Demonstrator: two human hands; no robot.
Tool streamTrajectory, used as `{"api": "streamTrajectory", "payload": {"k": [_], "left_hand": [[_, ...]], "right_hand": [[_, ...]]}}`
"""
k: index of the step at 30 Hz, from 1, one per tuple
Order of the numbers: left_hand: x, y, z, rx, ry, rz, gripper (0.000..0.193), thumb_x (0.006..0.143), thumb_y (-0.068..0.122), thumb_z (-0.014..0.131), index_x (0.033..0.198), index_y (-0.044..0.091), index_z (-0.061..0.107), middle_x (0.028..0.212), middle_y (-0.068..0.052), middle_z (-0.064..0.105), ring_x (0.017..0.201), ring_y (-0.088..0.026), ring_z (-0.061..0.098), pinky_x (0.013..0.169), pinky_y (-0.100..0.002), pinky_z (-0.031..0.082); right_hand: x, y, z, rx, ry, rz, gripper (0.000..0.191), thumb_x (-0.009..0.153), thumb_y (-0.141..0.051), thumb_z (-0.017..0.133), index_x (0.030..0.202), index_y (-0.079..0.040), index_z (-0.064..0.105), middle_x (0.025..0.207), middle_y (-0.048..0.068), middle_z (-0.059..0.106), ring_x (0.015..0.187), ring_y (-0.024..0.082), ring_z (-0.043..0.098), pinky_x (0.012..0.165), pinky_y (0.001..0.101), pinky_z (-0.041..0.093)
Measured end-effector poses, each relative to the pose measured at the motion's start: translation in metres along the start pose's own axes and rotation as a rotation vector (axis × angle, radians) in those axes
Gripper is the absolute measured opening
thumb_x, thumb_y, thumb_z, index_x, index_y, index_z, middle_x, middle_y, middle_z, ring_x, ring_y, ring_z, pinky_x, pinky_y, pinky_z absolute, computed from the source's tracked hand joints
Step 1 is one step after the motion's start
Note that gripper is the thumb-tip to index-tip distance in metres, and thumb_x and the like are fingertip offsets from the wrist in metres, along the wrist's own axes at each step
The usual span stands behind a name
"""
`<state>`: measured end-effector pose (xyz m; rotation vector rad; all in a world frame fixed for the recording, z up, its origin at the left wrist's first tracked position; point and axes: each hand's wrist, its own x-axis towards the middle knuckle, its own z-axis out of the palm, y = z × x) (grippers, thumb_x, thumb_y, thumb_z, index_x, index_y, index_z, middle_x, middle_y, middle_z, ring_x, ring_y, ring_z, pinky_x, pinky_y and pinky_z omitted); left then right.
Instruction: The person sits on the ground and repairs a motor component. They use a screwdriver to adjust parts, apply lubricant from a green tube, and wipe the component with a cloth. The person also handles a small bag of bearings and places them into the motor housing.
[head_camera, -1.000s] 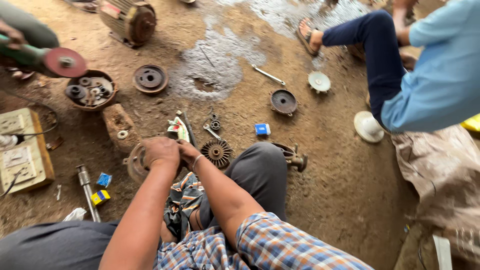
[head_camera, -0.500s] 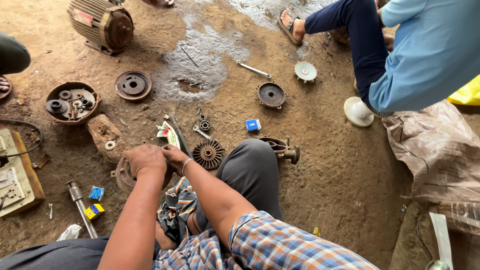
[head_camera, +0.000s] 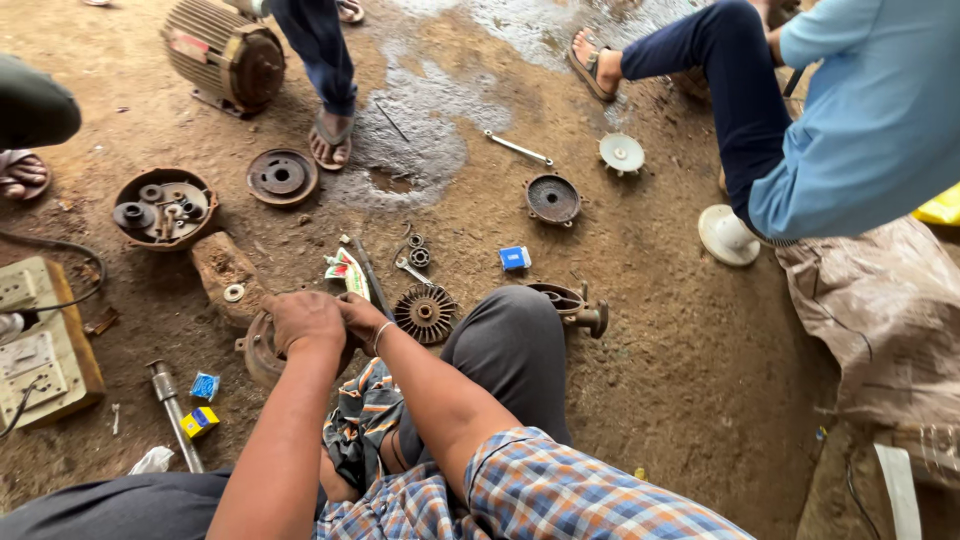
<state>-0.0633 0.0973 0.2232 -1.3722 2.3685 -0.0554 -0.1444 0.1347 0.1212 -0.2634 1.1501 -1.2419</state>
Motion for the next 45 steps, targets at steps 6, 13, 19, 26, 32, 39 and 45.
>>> {"api": "streamTrajectory", "payload": {"k": [6,13,19,26,32,39,45], "left_hand": [[0.0,-0.002,-0.002,-0.021,-0.086,0.015,0.03,0.104,0.022,0.052,0.117,0.019,0.079,0.119,-0.003,0.078,0.108,-0.024,0.073,0.097,-0.051,0.045],[-0.003,-0.001,-0.003,0.123,0.025,0.075,0.03,0.1,0.026,0.055,0.118,0.017,0.077,0.117,-0.006,0.077,0.108,-0.026,0.07,0.103,-0.055,0.042],[-0.004,-0.003,0.0,0.073,-0.035,0.059,0.03,0.104,0.025,0.053,0.118,0.014,0.077,0.118,-0.009,0.077,0.106,-0.027,0.073,0.102,-0.057,0.046],[0.001,-0.002,0.006,0.144,-0.031,0.091,0.03,0.101,0.025,0.056,0.119,0.014,0.078,0.114,-0.006,0.078,0.102,-0.023,0.073,0.105,-0.055,0.042],[0.012,0.001,0.016,-0.049,-0.046,0.042,0.03,0.103,0.025,0.052,0.114,0.018,0.079,0.114,-0.004,0.077,0.1,-0.022,0.074,0.1,-0.055,0.042],[0.017,0.005,0.024,0.042,0.103,0.091,0.025,0.097,0.026,0.057,0.106,0.021,0.08,0.11,-0.004,0.078,0.101,-0.024,0.073,0.094,-0.053,0.043],[0.026,0.014,0.021,0.071,0.078,0.129,0.031,0.097,0.029,0.057,0.118,0.014,0.074,0.12,-0.008,0.072,0.109,-0.031,0.068,0.095,-0.065,0.041]], "right_hand": [[0.0,0.002,-0.001,-0.022,-0.007,-0.009,0.055,0.092,-0.04,0.071,0.13,-0.004,0.054,0.106,0.013,0.069,0.088,0.021,0.069,0.069,0.0366,0.058],[-0.003,-0.002,0.001,-0.031,0.021,0.038,0.052,0.092,-0.038,0.073,0.129,-0.007,0.051,0.105,0.013,0.068,0.084,0.023,0.068,0.064,0.0379,0.057],[-0.004,-0.001,0.001,-0.033,0.0,0.032,0.052,0.091,-0.041,0.07,0.127,-0.008,0.052,0.103,0.013,0.069,0.083,0.023,0.07,0.062,0.0383,0.058],[0.001,-0.001,-0.001,0.015,-0.035,-0.02,0.054,0.098,-0.039,0.075,0.13,-0.003,0.052,0.11,0.013,0.068,0.091,0.02,0.069,0.071,0.0379,0.059],[-0.005,-0.001,-0.003,-0.032,-0.01,-0.002,0.051,0.093,-0.034,0.072,0.13,-0.006,0.052,0.105,0.011,0.069,0.082,0.023,0.069,0.059,0.0393,0.056],[-0.006,-0.005,-0.005,0.015,-0.174,-0.02,0.034,0.098,-0.028,0.067,0.126,-0.009,0.064,0.106,0.008,0.073,0.086,0.022,0.071,0.067,0.0395,0.059],[0.008,-0.002,-0.011,0.087,-0.21,0.033,0.035,0.098,-0.025,0.064,0.127,-0.006,0.063,0.11,0.012,0.073,0.092,0.026,0.071,0.075,0.0436,0.059]]}}
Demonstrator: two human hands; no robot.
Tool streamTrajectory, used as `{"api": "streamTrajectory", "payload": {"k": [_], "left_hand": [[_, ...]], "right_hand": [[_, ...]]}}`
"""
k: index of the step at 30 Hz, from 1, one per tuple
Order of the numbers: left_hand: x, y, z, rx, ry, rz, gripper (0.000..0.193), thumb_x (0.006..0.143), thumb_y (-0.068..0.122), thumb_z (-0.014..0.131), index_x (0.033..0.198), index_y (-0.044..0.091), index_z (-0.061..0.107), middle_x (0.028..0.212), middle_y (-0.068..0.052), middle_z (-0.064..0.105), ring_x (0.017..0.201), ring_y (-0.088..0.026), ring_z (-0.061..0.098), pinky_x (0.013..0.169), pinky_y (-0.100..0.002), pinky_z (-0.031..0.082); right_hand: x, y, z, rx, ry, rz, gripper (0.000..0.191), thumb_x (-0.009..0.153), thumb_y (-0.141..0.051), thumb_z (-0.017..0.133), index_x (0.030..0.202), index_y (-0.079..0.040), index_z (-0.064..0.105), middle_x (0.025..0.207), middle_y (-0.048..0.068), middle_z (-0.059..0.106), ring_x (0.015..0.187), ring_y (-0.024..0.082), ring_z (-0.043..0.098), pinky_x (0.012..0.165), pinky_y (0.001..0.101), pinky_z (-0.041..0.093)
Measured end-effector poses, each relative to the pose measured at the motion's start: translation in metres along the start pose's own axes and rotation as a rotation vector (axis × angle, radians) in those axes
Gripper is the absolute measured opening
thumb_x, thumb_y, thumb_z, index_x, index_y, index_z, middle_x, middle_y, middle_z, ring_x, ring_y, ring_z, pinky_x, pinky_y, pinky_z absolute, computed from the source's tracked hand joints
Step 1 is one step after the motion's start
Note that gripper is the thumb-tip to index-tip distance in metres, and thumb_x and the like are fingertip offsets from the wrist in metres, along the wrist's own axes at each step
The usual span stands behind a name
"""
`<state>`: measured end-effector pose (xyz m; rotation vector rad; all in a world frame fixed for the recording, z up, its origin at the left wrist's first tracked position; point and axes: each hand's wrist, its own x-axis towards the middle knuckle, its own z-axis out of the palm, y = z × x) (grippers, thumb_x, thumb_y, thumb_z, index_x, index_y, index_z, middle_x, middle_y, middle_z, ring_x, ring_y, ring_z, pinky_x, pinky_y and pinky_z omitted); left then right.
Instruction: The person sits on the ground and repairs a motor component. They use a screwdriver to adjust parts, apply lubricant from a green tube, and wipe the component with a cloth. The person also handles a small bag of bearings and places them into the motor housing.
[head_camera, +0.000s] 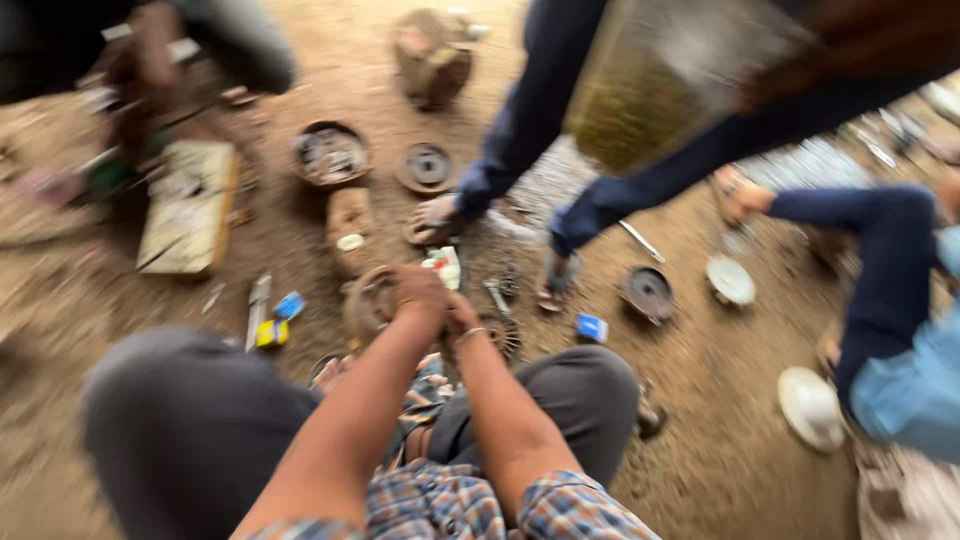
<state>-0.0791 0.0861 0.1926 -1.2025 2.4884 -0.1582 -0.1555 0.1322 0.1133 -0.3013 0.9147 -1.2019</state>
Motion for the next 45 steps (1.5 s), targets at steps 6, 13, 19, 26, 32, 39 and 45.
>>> {"api": "streamTrajectory", "payload": {"k": [6,13,19,26,32,39,45], "left_hand": [[0.003,0.003,-0.009,-0.054,-0.054,0.054,0.034,0.101,0.025,0.054,0.127,0.011,0.072,0.124,-0.008,0.073,0.11,-0.032,0.069,0.097,-0.071,0.042],[0.004,-0.002,-0.011,-0.076,-0.022,-0.041,0.038,0.101,0.031,0.052,0.126,0.011,0.072,0.12,-0.011,0.073,0.104,-0.033,0.069,0.087,-0.071,0.04],[-0.003,-0.003,-0.009,-0.066,0.025,0.018,0.035,0.105,0.026,0.05,0.124,0.011,0.074,0.117,-0.009,0.075,0.104,-0.032,0.07,0.093,-0.071,0.04],[-0.016,-0.012,-0.017,-0.068,0.008,0.06,0.033,0.102,0.027,0.054,0.122,0.012,0.076,0.115,-0.008,0.076,0.101,-0.03,0.072,0.095,-0.067,0.04],[0.0,-0.006,-0.006,-0.108,-0.011,0.0,0.032,0.102,0.025,0.055,0.124,0.013,0.074,0.12,-0.008,0.075,0.106,-0.029,0.071,0.097,-0.069,0.041],[-0.002,-0.006,0.007,-0.07,0.015,0.028,0.029,0.101,0.028,0.056,0.118,0.02,0.077,0.118,-0.003,0.076,0.108,-0.027,0.07,0.097,-0.06,0.042],[-0.011,-0.013,-0.001,-0.081,0.053,0.013,0.027,0.099,0.027,0.056,0.112,0.02,0.079,0.114,-0.004,0.077,0.104,-0.026,0.072,0.098,-0.058,0.042]], "right_hand": [[0.004,0.001,-0.012,0.113,-0.044,0.049,0.037,0.097,-0.022,0.061,0.129,-0.003,0.061,0.114,0.015,0.072,0.098,0.03,0.071,0.083,0.0477,0.058],[0.003,-0.002,-0.013,0.118,-0.107,0.036,0.039,0.095,-0.015,0.058,0.131,-0.002,0.06,0.119,0.017,0.072,0.105,0.033,0.07,0.092,0.052,0.058],[0.003,-0.003,-0.014,0.121,-0.043,0.1,0.035,0.096,-0.018,0.061,0.126,-0.001,0.062,0.114,0.017,0.072,0.102,0.033,0.071,0.088,0.0499,0.059],[0.0,-0.006,-0.008,0.08,0.004,0.125,0.035,0.098,-0.025,0.062,0.126,-0.004,0.063,0.112,0.014,0.073,0.1,0.03,0.071,0.088,0.048,0.059],[0.0,0.002,0.002,0.039,0.03,0.122,0.033,0.097,-0.026,0.061,0.123,-0.007,0.065,0.109,0.011,0.073,0.097,0.028,0.071,0.085,0.0466,0.059],[-0.009,-0.005,0.003,0.005,0.052,0.067,0.022,0.097,-0.023,0.06,0.114,-0.01,0.066,0.09,0.005,0.073,0.073,0.019,0.071,0.064,0.0348,0.058],[-0.016,-0.014,0.012,-0.031,0.035,0.056,0.021,0.094,-0.023,0.063,0.112,-0.012,0.067,0.088,0.004,0.072,0.066,0.017,0.069,0.053,0.0318,0.054]]}}
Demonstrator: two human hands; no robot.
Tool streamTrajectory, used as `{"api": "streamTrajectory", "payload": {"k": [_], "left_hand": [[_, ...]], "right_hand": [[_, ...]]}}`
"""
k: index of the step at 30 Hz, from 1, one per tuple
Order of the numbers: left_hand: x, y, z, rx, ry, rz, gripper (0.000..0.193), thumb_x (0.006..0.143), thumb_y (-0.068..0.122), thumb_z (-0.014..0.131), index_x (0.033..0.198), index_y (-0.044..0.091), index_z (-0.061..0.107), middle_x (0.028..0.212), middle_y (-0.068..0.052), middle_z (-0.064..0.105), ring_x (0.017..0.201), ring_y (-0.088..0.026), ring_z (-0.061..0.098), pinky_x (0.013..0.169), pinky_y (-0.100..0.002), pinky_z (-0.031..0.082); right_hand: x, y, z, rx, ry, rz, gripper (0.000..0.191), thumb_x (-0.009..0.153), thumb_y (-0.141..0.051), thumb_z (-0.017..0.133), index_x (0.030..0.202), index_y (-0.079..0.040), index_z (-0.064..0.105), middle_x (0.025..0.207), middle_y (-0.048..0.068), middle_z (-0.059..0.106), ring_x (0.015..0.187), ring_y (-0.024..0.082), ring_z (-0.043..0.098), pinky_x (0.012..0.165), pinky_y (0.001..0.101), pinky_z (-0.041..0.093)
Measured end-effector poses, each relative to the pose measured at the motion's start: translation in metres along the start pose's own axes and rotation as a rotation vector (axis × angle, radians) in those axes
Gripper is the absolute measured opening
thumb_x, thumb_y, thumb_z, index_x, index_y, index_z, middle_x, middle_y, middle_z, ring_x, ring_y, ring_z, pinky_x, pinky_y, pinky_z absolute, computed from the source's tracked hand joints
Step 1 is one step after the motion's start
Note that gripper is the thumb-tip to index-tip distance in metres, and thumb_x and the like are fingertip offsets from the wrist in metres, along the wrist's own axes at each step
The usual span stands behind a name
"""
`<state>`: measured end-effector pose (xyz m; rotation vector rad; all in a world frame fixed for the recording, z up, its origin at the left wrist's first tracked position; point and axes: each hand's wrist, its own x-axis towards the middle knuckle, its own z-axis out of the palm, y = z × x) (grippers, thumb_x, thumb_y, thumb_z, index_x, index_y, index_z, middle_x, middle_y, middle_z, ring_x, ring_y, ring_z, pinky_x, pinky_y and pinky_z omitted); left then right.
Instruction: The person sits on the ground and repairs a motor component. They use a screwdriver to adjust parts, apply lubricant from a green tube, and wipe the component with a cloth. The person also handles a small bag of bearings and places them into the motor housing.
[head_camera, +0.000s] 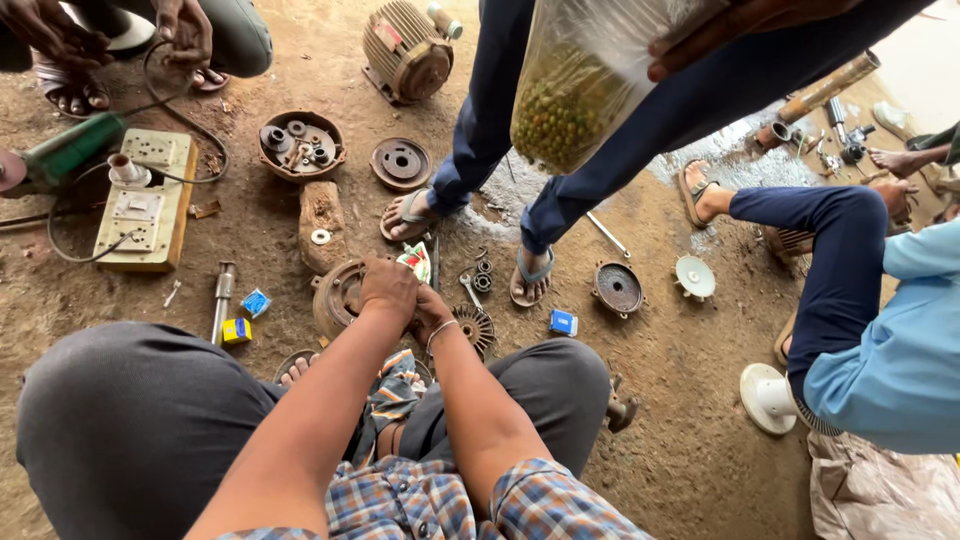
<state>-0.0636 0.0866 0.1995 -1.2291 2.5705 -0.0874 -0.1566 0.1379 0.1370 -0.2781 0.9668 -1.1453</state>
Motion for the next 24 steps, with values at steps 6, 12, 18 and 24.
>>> {"api": "streamTrajectory", "payload": {"k": [6,12,18,24], "left_hand": [[0.003,0.005,0.004,-0.003,-0.063,-0.037,0.028,0.1,0.025,0.055,0.114,0.019,0.078,0.116,-0.005,0.076,0.106,-0.026,0.071,0.096,-0.062,0.043],[0.01,0.0,0.015,-0.008,-0.033,-0.017,0.029,0.099,0.027,0.054,0.113,0.019,0.078,0.113,-0.005,0.076,0.106,-0.026,0.07,0.106,-0.064,0.035],[-0.009,-0.003,-0.015,-0.077,0.09,0.019,0.028,0.092,0.027,0.055,0.102,0.018,0.079,0.11,-0.007,0.075,0.11,-0.029,0.067,0.113,-0.059,0.031],[-0.052,-0.087,-0.001,-0.902,0.709,-0.525,0.029,0.088,0.029,0.068,0.112,0.015,0.06,0.11,-0.017,0.063,0.106,-0.039,0.057,0.097,-0.051,0.041]], "right_hand": [[-0.002,-0.001,0.005,-0.027,-0.048,-0.017,0.023,0.097,-0.024,0.067,0.115,-0.011,0.067,0.087,0.002,0.07,0.062,0.015,0.065,0.051,0.0297,0.052],[-0.006,-0.009,0.011,-0.072,0.012,-0.001,0.027,0.094,-0.022,0.066,0.119,-0.012,0.066,0.098,0.002,0.073,0.079,0.014,0.071,0.064,0.0312,0.058],[0.01,-0.005,0.01,0.056,-0.11,-0.029,0.034,0.099,-0.025,0.065,0.129,-0.01,0.065,0.113,0.006,0.071,0.096,0.023,0.067,0.08,0.0403,0.055],[0.016,-0.006,-0.015,-0.233,-0.005,0.017,0.045,0.099,-0.036,0.052,0.123,-0.003,0.069,0.099,0.013,0.073,0.081,0.028,0.07,0.067,0.0436,0.057]]}}
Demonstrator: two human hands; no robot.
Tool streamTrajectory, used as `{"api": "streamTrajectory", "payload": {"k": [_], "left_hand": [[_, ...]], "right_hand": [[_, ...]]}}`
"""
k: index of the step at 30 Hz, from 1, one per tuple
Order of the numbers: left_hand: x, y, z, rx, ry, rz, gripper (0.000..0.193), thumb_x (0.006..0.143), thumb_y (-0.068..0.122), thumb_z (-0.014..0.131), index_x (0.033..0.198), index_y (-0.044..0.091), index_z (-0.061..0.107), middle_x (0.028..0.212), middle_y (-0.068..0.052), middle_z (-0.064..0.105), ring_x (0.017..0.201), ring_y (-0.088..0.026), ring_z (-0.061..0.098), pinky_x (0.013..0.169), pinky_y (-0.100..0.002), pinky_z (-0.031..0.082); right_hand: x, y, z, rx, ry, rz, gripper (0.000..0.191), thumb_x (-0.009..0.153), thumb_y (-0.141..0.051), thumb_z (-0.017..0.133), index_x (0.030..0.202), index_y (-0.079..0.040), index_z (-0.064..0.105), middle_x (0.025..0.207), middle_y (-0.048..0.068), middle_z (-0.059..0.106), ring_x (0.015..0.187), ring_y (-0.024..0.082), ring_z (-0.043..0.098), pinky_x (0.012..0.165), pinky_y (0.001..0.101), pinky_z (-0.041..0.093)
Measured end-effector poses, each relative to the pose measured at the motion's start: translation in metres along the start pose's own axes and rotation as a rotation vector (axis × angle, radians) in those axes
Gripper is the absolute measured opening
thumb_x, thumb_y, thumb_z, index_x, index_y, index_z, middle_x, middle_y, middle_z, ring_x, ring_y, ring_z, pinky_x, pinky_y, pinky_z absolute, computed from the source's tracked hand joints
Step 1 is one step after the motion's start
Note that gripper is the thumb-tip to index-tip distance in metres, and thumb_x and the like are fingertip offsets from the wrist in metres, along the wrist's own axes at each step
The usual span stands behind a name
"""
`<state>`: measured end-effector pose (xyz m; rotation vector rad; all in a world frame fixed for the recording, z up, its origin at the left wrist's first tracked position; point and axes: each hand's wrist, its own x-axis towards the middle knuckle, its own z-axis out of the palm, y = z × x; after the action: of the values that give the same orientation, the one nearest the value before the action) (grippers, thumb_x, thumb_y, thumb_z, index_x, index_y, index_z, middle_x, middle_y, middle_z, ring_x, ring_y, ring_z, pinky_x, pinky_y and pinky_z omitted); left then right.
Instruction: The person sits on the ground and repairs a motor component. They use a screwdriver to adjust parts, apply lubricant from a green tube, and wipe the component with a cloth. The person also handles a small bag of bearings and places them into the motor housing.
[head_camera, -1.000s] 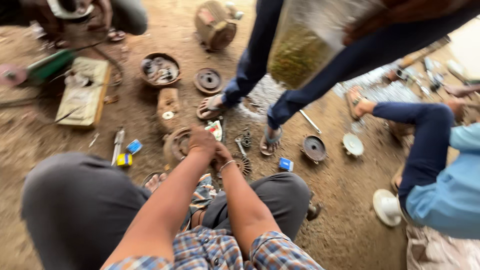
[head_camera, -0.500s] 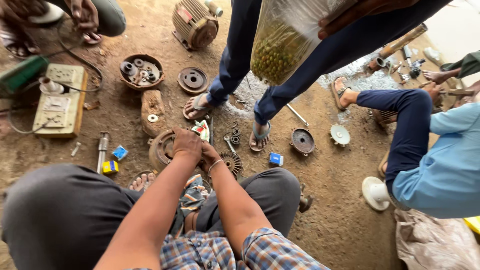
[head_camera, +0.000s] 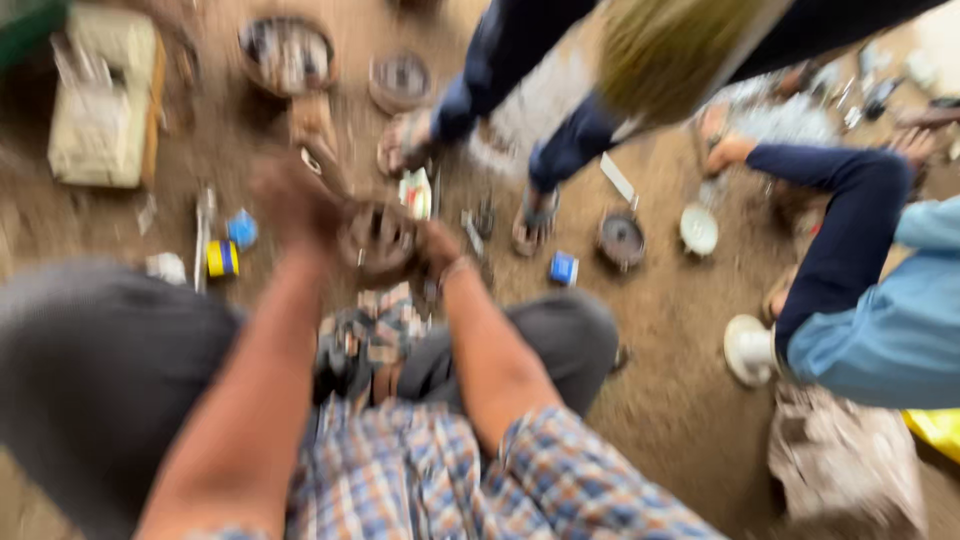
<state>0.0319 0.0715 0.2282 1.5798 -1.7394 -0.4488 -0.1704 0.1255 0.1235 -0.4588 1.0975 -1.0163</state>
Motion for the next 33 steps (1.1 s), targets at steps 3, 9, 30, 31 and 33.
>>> {"api": "streamTrajectory", "payload": {"k": [3,9,30,31,33], "left_hand": [[0.002,-0.038,0.007,-0.04,-0.158,-0.442,0.078,0.084,0.05,0.077,0.148,0.016,0.047,0.139,-0.023,0.054,0.122,-0.044,0.049,0.1,-0.051,0.038],[-0.024,-0.062,0.079,-0.112,-0.45,-0.484,0.093,0.077,0.059,0.082,0.153,0.024,0.042,0.133,-0.026,0.059,0.124,-0.044,0.056,0.102,-0.05,0.046],[-0.004,-0.065,0.074,-0.188,-0.539,-0.36,0.08,0.08,0.067,0.071,0.146,0.024,0.055,0.133,-0.023,0.063,0.124,-0.042,0.059,0.103,-0.048,0.049],[-0.003,-0.064,0.074,-0.173,-0.533,-0.361,0.081,0.08,0.067,0.071,0.146,0.024,0.054,0.134,-0.023,0.062,0.125,-0.042,0.058,0.103,-0.048,0.048],[-0.004,-0.065,0.075,-0.135,-0.537,-0.371,0.082,0.08,0.069,0.071,0.146,0.024,0.053,0.135,-0.023,0.06,0.126,-0.041,0.056,0.104,-0.048,0.046]], "right_hand": [[-0.004,-0.001,-0.001,0.17,0.062,0.12,0.042,0.106,-0.043,0.054,0.124,-0.008,0.068,0.094,0.011,0.074,0.074,0.024,0.068,0.064,0.0378,0.054],[-0.011,-0.007,-0.015,0.161,0.223,-0.018,0.05,0.104,-0.048,0.051,0.125,-0.005,0.066,0.1,0.011,0.075,0.08,0.024,0.071,0.072,0.0404,0.059],[-0.028,0.093,0.065,-1.915,-0.183,0.135,0.049,0.09,-0.037,0.061,0.132,-0.011,0.058,0.128,0.023,0.059,0.119,0.042,0.059,0.098,0.0506,0.049],[-0.031,0.09,0.069,-1.937,-0.166,0.234,0.057,0.089,-0.042,0.064,0.136,-0.01,0.056,0.134,0.025,0.055,0.123,0.042,0.056,0.1,0.0509,0.047],[-0.036,0.091,0.075,-2.037,-0.26,0.346,0.074,0.085,-0.054,0.069,0.142,-0.01,0.05,0.144,0.028,0.045,0.132,0.043,0.048,0.105,0.0517,0.042]]}}
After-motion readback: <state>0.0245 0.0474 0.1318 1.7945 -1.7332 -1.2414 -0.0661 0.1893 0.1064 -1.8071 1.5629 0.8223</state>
